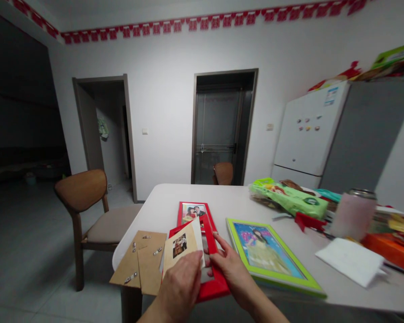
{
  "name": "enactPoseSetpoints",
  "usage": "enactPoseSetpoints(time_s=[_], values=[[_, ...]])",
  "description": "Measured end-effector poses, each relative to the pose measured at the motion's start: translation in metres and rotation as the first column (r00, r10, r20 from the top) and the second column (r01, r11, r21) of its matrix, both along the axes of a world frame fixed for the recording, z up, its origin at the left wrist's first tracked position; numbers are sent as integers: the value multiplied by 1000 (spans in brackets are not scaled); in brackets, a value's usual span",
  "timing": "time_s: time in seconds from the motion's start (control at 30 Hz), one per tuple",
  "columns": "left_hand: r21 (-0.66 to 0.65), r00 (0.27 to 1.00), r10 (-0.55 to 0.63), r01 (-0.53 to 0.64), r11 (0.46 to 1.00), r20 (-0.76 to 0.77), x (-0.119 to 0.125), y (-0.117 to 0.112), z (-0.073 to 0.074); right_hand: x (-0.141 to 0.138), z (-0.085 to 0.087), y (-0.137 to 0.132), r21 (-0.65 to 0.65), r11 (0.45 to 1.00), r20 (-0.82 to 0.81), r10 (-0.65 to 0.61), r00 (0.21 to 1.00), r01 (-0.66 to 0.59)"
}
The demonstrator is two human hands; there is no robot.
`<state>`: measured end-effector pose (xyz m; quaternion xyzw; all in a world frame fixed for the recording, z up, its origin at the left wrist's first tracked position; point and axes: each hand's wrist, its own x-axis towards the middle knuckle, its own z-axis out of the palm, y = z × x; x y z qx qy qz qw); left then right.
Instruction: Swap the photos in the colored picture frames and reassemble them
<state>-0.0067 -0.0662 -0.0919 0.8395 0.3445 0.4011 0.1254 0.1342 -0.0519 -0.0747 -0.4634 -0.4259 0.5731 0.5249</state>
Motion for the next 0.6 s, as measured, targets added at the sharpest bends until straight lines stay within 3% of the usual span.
enactPoseSetpoints(time_s=[0.07,0.13,0.2,0.27,0.33,0.43,0.53,0.6], values=[[56,994,15,-21,998,105,-9,2,5,3,-5,3,8,1000,125,-15,992,14],[36,949,119,-135,990,293,-27,6,11,7,-14,7,32,999,292,-23,956,15],[-96,817,302,-294,951,492,-51,13,14,13,-24,11,56,998,484,-36,875,10],[-294,647,463,-359,886,605,-75,20,10,19,-35,16,82,997,662,-55,747,1],[-454,524,533,-284,844,664,-95,25,-2,22,-43,19,137,990,802,-102,588,-16],[-592,397,580,-105,799,711,-111,27,-25,25,-50,21,199,977,920,-159,358,-77],[-664,333,616,43,747,714,-115,24,-41,25,-54,19,200,972,963,-172,207,-122],[-690,335,624,123,714,706,-115,21,-45,25,-55,18,202,970,974,-184,134,-138]])
